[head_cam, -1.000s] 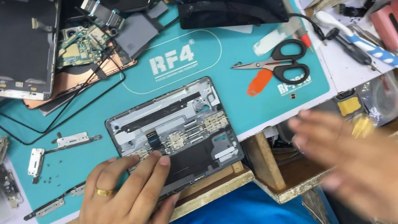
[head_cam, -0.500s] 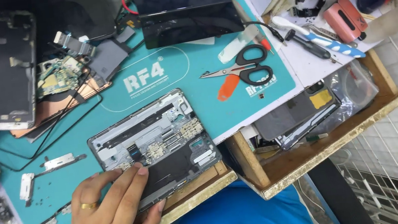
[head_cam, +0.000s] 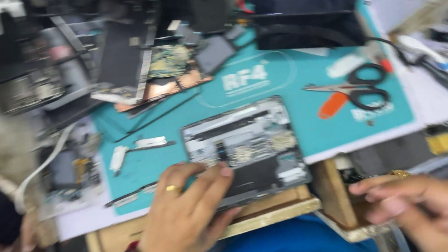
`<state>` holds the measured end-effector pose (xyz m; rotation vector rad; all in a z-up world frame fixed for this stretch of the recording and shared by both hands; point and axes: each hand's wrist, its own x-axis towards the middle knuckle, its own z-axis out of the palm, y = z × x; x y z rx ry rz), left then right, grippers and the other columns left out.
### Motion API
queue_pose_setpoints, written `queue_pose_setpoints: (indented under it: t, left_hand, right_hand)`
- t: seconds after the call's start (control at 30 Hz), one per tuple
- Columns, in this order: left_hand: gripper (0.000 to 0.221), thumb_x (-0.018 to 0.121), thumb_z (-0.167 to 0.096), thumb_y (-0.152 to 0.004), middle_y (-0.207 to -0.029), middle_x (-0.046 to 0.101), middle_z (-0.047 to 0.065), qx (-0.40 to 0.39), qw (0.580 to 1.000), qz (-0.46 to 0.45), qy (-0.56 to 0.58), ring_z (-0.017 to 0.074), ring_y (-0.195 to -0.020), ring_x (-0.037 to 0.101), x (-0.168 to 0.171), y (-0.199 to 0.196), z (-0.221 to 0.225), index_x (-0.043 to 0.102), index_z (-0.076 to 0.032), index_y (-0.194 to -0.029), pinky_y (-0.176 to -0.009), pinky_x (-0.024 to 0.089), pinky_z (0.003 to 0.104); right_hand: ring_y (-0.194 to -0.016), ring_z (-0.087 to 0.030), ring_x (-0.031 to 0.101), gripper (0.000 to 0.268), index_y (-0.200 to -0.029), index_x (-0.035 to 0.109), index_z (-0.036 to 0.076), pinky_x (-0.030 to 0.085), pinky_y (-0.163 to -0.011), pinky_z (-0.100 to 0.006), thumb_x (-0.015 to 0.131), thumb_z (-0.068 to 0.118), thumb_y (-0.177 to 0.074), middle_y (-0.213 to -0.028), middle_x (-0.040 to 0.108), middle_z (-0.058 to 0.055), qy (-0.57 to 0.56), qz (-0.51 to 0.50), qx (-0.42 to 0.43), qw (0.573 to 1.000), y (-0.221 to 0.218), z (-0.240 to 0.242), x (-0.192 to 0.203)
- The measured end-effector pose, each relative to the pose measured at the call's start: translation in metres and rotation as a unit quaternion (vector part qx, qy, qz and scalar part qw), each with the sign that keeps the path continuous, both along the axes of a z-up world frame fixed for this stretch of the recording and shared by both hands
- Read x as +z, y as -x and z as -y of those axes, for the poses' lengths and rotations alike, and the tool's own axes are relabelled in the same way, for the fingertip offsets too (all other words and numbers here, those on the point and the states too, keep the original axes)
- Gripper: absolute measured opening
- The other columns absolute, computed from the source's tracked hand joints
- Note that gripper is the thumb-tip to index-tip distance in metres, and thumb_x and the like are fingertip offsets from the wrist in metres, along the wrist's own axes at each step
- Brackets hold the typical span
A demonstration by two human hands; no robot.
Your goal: Connecting internal ribbon cables and components during the repair of a mobile device
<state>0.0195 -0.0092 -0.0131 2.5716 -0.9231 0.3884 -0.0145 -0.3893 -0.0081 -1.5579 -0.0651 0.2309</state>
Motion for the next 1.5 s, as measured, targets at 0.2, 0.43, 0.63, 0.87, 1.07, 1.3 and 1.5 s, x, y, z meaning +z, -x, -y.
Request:
queue_pose_setpoints:
  t: [0.2, 0.43, 0.63, 0.87, 1.07, 1.3, 1.5]
  left_hand:
    - [0.052, 0.079, -0.033, -0.096, -0.13, 0.063, 0.011, -0.012, 1.0, -0.007, 0.021, 0.0348, -0.108, 0.057, 0.006, 0.0, 0.002, 0.052, -0.005, -0.131, -0.087, 0.052, 0.053]
    - [0.049, 0.08, -0.035, -0.088, -0.125, 0.065, 0.009, 0.033, 0.999, -0.001, -0.016, 0.0311, -0.106, 0.058, 0.014, 0.001, 0.013, 0.061, -0.008, -0.125, -0.087, 0.051, 0.051]
    - [0.06, 0.056, -0.045, -0.102, -0.131, 0.06, 0.012, 0.102, 0.993, -0.01, -0.06, 0.0305, -0.104, 0.053, 0.005, 0.015, 0.032, 0.056, -0.001, -0.143, -0.092, 0.047, 0.052]
    - [0.059, 0.062, -0.044, -0.101, -0.133, 0.059, 0.01, 0.118, 0.992, -0.001, -0.046, 0.0296, -0.106, 0.053, -0.003, 0.017, 0.032, 0.056, -0.003, -0.142, -0.096, 0.044, 0.055]
    - [0.065, 0.072, -0.044, -0.094, -0.135, 0.058, 0.008, 0.117, 0.992, -0.026, -0.038, 0.0296, -0.108, 0.053, -0.002, 0.019, 0.03, 0.056, -0.005, -0.143, -0.101, 0.04, 0.061]
    - [0.067, 0.079, -0.039, -0.089, -0.131, 0.062, 0.007, 0.107, 0.993, -0.051, -0.001, 0.0282, -0.109, 0.053, 0.005, 0.018, 0.026, 0.051, -0.014, -0.145, -0.101, 0.039, 0.062]
    - [0.068, 0.078, -0.038, -0.09, -0.132, 0.061, 0.007, 0.101, 0.993, -0.055, 0.007, 0.0289, -0.108, 0.053, 0.002, 0.018, 0.025, 0.049, -0.012, -0.146, -0.101, 0.04, 0.063]
  right_hand:
    - [-0.116, -0.024, 0.066, 0.051, -0.132, 0.064, 0.016, 0.058, -0.089, -0.042, 0.073, 0.031, -0.084, -0.138, 0.063, -0.006, 0.465, 0.326, 0.206, 0.797, -0.054, -0.076, 0.007]
    - [-0.102, -0.029, 0.069, 0.048, -0.126, 0.064, 0.009, 0.06, -0.08, -0.043, 0.077, 0.028, -0.084, -0.129, 0.064, -0.013, 0.459, 0.418, 0.202, 0.758, -0.07, -0.077, -0.009]
    - [-0.074, -0.021, 0.063, 0.055, -0.133, 0.062, 0.014, 0.055, -0.058, -0.038, 0.08, 0.024, -0.081, -0.118, 0.063, -0.01, 0.461, 0.38, 0.208, 0.774, -0.069, -0.068, -0.024]
    - [-0.088, -0.017, 0.073, 0.035, -0.108, 0.075, 0.016, 0.061, -0.071, -0.033, 0.075, 0.039, -0.082, -0.111, 0.072, -0.002, 0.457, 0.369, 0.18, 0.789, -0.117, -0.086, 0.029]
    - [-0.106, -0.028, 0.069, 0.025, -0.122, 0.073, 0.012, 0.054, -0.078, -0.048, 0.064, 0.024, -0.102, -0.117, 0.076, -0.005, 0.515, 0.408, 0.136, 0.742, -0.215, -0.138, 0.043]
    - [-0.091, -0.032, 0.069, 0.037, -0.129, 0.069, 0.008, 0.057, -0.061, -0.045, 0.076, 0.014, -0.094, -0.12, 0.072, -0.004, 0.504, 0.582, 0.192, 0.609, -0.264, -0.18, 0.03]
    - [-0.092, -0.029, 0.066, 0.04, -0.131, 0.07, 0.009, 0.055, -0.058, -0.043, 0.078, 0.013, -0.092, -0.113, 0.073, -0.002, 0.514, 0.621, 0.194, 0.559, -0.271, -0.184, 0.025]
